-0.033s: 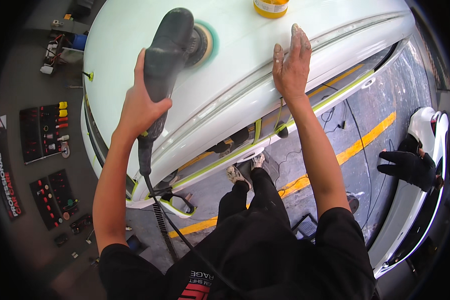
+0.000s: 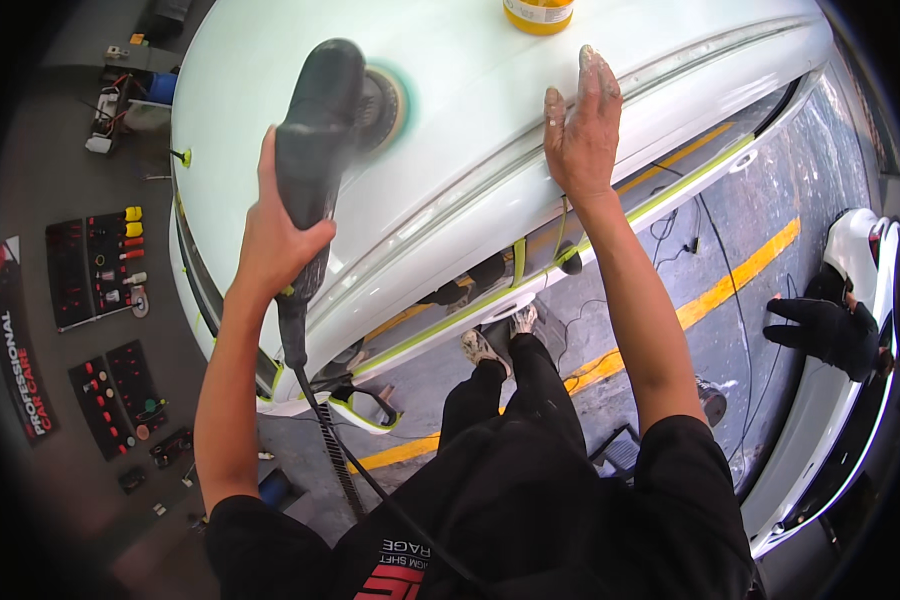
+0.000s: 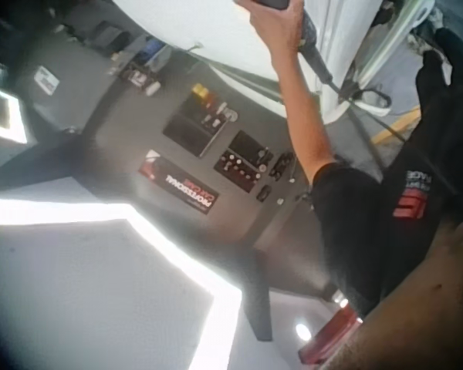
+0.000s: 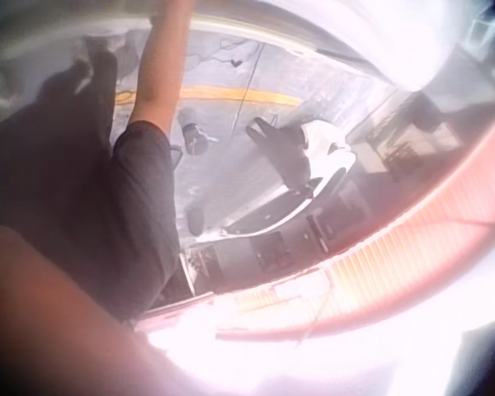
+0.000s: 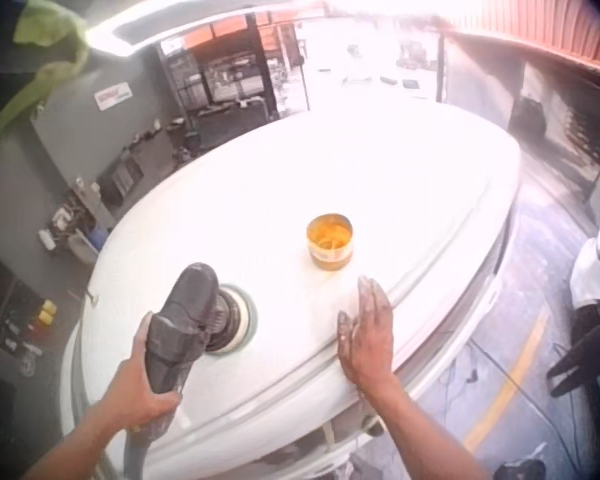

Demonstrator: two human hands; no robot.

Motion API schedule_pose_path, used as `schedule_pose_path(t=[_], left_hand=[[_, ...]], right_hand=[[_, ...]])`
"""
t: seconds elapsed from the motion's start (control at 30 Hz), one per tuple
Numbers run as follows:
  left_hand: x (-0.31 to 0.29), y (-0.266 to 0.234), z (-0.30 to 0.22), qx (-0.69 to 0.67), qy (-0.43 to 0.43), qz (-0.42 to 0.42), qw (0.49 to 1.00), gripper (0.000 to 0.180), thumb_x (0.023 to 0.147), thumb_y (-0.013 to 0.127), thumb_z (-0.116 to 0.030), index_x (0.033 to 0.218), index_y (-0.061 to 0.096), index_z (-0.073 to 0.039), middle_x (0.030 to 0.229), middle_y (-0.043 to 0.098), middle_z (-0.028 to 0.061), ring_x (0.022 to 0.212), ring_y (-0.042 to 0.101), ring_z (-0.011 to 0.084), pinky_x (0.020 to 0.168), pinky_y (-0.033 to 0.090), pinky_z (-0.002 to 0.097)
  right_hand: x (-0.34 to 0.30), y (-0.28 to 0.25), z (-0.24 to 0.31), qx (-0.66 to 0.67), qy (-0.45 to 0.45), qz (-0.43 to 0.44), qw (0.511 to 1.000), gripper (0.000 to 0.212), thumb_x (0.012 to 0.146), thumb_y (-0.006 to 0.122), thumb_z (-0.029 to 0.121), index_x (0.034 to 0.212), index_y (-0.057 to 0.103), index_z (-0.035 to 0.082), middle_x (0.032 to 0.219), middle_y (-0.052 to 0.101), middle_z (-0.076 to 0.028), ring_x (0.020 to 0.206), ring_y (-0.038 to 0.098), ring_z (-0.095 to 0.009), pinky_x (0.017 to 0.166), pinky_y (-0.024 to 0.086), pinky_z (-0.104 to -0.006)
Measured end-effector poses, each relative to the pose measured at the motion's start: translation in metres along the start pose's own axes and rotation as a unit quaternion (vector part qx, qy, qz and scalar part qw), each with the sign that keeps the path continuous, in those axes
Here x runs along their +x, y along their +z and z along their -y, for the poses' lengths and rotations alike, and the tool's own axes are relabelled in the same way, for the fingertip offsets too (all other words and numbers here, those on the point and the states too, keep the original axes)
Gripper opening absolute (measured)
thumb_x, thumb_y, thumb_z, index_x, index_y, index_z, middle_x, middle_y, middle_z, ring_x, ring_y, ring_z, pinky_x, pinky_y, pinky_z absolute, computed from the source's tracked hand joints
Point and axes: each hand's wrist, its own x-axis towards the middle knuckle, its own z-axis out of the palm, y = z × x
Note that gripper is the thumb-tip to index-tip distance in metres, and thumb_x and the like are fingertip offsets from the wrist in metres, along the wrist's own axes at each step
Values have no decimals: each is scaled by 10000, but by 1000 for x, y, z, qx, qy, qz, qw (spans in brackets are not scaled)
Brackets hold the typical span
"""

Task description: The person uses a rotary polisher to buff the hood of a white car. They move the polisher across the surface in overlapping passes, occasionally pausing to apply more compound from a yellow tub.

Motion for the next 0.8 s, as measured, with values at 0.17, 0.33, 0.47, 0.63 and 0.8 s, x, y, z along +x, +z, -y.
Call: schedule_pose_path(t=[0.17,0.33,0.47,0.63,0.8], left_hand=[[-14,-4,2,-15,-35,-7,999,1193,762,726,-98,1733,41,-195,1323,684,314,1158,716,479,1029,554,467],[11,12,-14,-3,15,-5,1000,1204,762,732,-105,1729,22,-201,1229,717,312,1071,734,494,989,569,475],[27,15,-18,14,31,4,999,1225,756,748,-131,1724,1,-208,1145,734,322,1001,738,514,947,583,496],[8,11,-1,15,21,-2,1000,1229,756,748,-128,1724,-5,-205,1154,732,318,1004,736,514,939,583,501],[-18,5,20,-4,-15,-14,1000,1220,761,736,-110,1725,-6,-201,1171,729,302,1018,737,499,938,578,499]], right_hand=[[-1,4,-4,2,-9,-17,1000,744,1001,714,162,1649,360,71,1522,452,-250,1343,504,-431,1104,447,-519],[-1,6,-2,12,-9,-22,1000,731,1003,714,165,1640,372,61,1530,449,-250,1341,504,-427,1105,447,-522],[0,4,-2,4,-10,-21,1000,723,1013,706,179,1639,367,50,1531,468,-256,1361,495,-427,1113,447,-519],[-1,8,-3,-7,-25,-24,999,712,1051,669,223,1652,328,50,1530,483,-254,1399,475,-426,1135,445,-526],[-2,9,-3,-10,-25,-21,999,699,1063,657,236,1648,325,47,1543,470,-254,1411,466,-430,1163,431,-532]])
